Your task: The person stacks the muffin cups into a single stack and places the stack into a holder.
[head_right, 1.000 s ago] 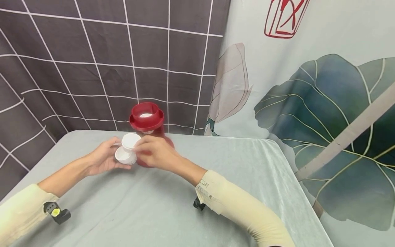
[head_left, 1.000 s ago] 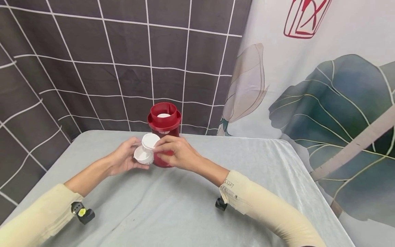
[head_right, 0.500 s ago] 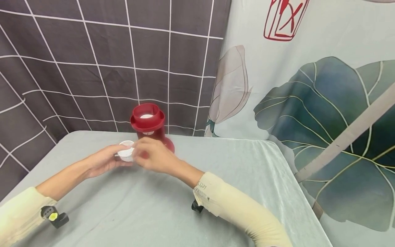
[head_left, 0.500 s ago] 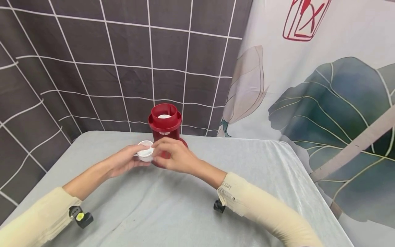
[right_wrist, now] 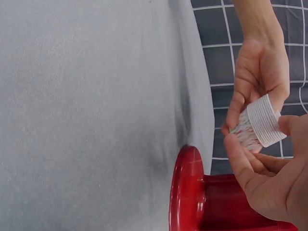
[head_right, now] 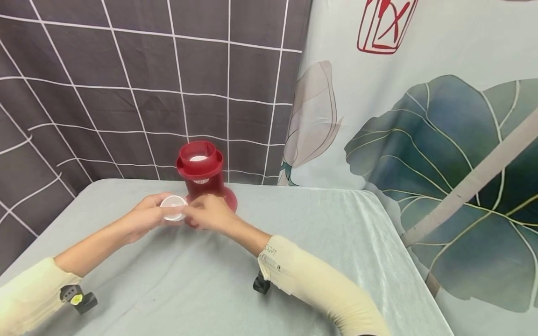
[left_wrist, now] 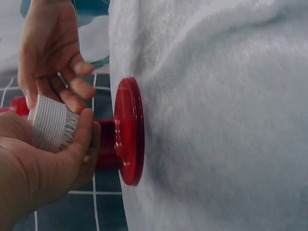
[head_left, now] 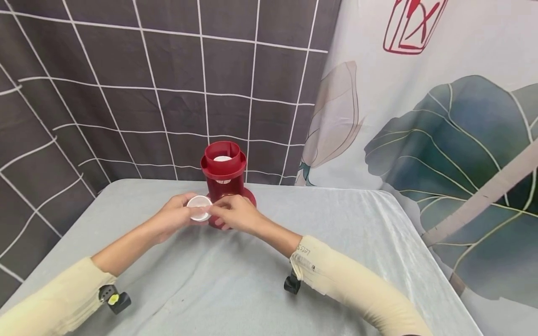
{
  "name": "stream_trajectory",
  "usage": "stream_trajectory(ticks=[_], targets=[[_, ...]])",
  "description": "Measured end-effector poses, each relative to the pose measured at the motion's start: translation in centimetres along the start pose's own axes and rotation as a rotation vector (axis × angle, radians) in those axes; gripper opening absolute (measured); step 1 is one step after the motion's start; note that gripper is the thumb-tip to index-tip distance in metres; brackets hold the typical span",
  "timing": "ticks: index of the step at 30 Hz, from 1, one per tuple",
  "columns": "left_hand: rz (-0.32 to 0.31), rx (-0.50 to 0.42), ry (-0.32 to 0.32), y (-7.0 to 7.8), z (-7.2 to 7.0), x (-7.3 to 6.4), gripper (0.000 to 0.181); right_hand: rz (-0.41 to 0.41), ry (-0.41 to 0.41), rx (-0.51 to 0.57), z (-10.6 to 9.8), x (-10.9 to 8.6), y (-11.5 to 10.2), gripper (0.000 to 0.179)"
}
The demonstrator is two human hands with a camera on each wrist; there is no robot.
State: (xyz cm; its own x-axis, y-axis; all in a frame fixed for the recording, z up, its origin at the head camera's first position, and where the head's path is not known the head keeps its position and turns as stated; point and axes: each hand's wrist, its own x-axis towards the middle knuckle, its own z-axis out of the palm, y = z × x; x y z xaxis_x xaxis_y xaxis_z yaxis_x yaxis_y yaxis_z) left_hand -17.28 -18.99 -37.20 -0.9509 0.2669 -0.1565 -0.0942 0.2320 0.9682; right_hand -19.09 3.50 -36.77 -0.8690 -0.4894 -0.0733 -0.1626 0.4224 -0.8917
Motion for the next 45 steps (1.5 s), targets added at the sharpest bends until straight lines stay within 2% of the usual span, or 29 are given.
stream_trajectory(ticks=[6, 10, 14, 17, 20, 23, 26, 30, 33, 38, 42, 45], targets=[[0.014, 0.022, 0.054, 0.3, 0.7, 0.1, 0.048, -0.027, 0.000, 0.057, -0.2, -0.2, -0.3, 0.037], [0.006, 0.000, 0.053, 0.2, 0.8, 0.4, 0.047, -0.061, 0.018, 0.033, -0.3, -0.3, -0.2, 0.037], [-0.002, -0.026, 0.034, 0.3, 0.7, 0.3, 0.044, -0.180, 0.053, -0.084, -0.5, -0.5, 0.2, 0.051], [0.013, 0.009, 0.027, 0.7, 0.5, 0.1, 0.043, -0.279, 0.060, -0.158, -0.7, -0.5, 0.6, 0.066], [0.043, 0.074, 0.032, 1.4, 0.6, -0.3, 0.048, -0.337, 0.069, -0.178, -1.0, -0.5, 0.6, 0.069], [0.098, 0.155, 0.049, 2.5, 0.7, -1.0, 0.055, -0.331, 0.095, -0.158, -1.5, -0.7, 0.3, 0.062], [0.187, 0.297, 0.079, 3.7, 0.4, -1.8, 0.060, -0.303, 0.110, -0.118, -2.5, -0.9, -0.3, 0.060], [0.296, 0.421, 0.107, 5.7, -0.4, -2.1, 0.063, -0.337, 0.121, -0.091, -4.2, -1.2, -1.7, 0.060], [0.359, 0.404, 0.099, 7.6, -1.0, -1.9, 0.064, -0.391, 0.142, -0.083, -5.5, -1.4, -3.4, 0.057], [0.414, 0.330, 0.089, 10.9, -1.7, -1.1, 0.068, -0.438, 0.205, -0.125, -7.8, -0.9, -6.2, 0.049], [0.437, 0.288, 0.130, 13.0, -1.9, 0.1, 0.066, -0.439, 0.235, -0.131, -9.6, 0.2, -7.7, 0.046], [0.439, 0.270, 0.168, 13.8, -2.1, 1.4, 0.061, -0.429, 0.245, -0.100, -10.6, 1.3, -8.2, 0.046]])
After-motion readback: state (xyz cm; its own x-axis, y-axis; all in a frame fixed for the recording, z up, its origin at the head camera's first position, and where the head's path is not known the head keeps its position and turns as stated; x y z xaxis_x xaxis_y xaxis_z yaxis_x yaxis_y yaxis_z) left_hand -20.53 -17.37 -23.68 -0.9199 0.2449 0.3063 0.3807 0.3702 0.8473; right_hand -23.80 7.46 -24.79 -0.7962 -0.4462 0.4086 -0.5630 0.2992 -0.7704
